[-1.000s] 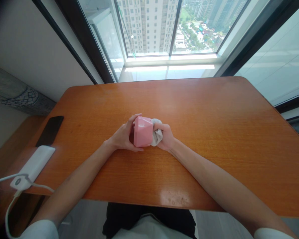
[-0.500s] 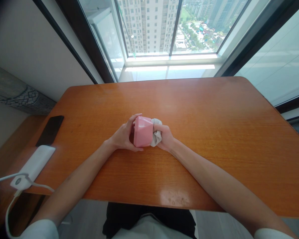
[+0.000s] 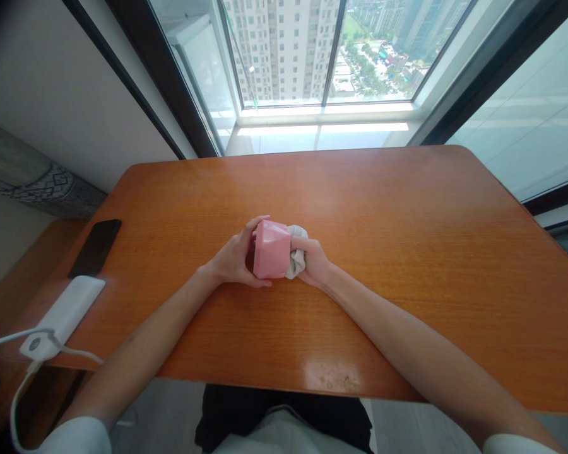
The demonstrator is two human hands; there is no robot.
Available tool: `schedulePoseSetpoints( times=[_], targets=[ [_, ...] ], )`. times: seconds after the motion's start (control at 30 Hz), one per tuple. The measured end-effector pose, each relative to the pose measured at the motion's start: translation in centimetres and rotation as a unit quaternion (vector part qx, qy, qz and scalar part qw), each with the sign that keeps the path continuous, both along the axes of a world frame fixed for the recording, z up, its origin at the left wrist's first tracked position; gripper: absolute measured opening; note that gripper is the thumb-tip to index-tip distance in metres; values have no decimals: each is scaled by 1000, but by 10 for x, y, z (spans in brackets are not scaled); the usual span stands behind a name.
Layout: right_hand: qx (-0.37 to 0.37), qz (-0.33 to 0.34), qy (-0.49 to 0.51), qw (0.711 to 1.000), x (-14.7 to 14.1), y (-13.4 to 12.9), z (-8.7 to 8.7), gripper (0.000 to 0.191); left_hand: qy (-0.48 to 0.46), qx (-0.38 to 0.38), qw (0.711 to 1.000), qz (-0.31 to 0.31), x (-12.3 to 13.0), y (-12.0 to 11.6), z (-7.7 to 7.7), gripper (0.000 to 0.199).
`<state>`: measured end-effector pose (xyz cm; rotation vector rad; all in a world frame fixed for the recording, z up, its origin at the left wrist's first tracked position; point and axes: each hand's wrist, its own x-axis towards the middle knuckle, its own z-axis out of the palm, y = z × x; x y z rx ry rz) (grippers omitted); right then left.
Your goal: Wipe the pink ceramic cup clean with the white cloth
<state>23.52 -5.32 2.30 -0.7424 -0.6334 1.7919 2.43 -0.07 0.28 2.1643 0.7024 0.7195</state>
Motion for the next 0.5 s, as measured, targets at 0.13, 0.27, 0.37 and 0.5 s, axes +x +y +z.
schedulePoseSetpoints(
  times=[0.13, 0.27, 0.37, 0.5],
  targets=[
    [2, -5, -8, 1000, -1, 0, 1, 17, -2, 1, 1000, -5, 0, 1, 0, 141],
    [14, -5, -6, 1000, -1, -1, 1, 18, 1, 0, 1000, -5, 0, 1, 0, 141],
    [34, -2, -6, 999, -2, -2, -1, 19, -1, 1, 1000, -5, 0, 2, -2, 141],
    [49, -7, -19, 999, -2, -3, -5, 19, -7, 3, 1000, -3, -1, 2, -5, 141]
  ],
)
